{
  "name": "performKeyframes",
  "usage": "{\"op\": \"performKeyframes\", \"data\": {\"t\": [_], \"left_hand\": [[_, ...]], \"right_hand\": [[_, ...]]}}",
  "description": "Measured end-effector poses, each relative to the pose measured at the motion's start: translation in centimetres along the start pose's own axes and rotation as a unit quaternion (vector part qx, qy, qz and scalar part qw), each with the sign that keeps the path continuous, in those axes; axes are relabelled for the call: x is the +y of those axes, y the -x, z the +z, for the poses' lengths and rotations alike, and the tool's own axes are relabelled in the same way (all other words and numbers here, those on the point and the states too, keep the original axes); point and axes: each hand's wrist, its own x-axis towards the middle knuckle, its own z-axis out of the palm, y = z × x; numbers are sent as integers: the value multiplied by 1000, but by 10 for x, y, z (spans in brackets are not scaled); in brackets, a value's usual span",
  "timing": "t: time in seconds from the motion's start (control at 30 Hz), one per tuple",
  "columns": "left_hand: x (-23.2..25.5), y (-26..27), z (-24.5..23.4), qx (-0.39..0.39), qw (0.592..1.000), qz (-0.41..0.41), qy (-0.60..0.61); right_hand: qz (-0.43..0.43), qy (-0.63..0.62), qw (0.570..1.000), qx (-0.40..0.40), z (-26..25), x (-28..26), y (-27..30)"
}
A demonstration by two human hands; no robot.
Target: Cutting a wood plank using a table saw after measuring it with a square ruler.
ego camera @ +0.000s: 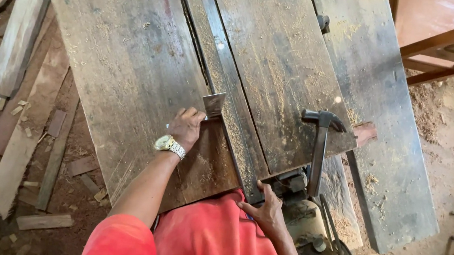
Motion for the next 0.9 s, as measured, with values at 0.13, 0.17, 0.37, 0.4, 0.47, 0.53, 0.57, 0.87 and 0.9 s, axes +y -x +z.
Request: {"op": "performKeyframes", "data": {"t": [0.13, 0.17, 0.37, 0.4, 0.47, 0.53, 0.57, 0.87, 0.9], "left_hand": [[8, -2, -6, 1, 1000, 1, -9], [9, -4, -8, 0, 1000, 3, -9], [5, -6, 3, -34, 999, -19, -20], [3, -6, 6, -25, 999, -16, -15], [2, -4, 8, -18, 1000, -12, -12], [3, -4, 8, 27, 999, 15, 31], [4, -6, 6, 26, 999, 17, 30], [6, -5, 11, 65, 997, 23, 22], [6, -3, 12, 53, 998, 10, 21]], "right_hand": [[-22, -8, 1000, 18, 3, 2, -2], [-21, -8, 1000, 19, 4, 1, -3], [-13, -9, 1000, 14, 5, 5, -3], [-23, -2, 1000, 18, 7, 9, -4], [-33, 3, 999, 22, 10, 13, -4], [-41, -12, 999, 35, 11, 16, -5], [-40, -14, 998, 36, 11, 13, -5], [12, -49, 999, 19, 7, 7, 0], [6, -32, 999, 21, 6, 7, 2]]}}
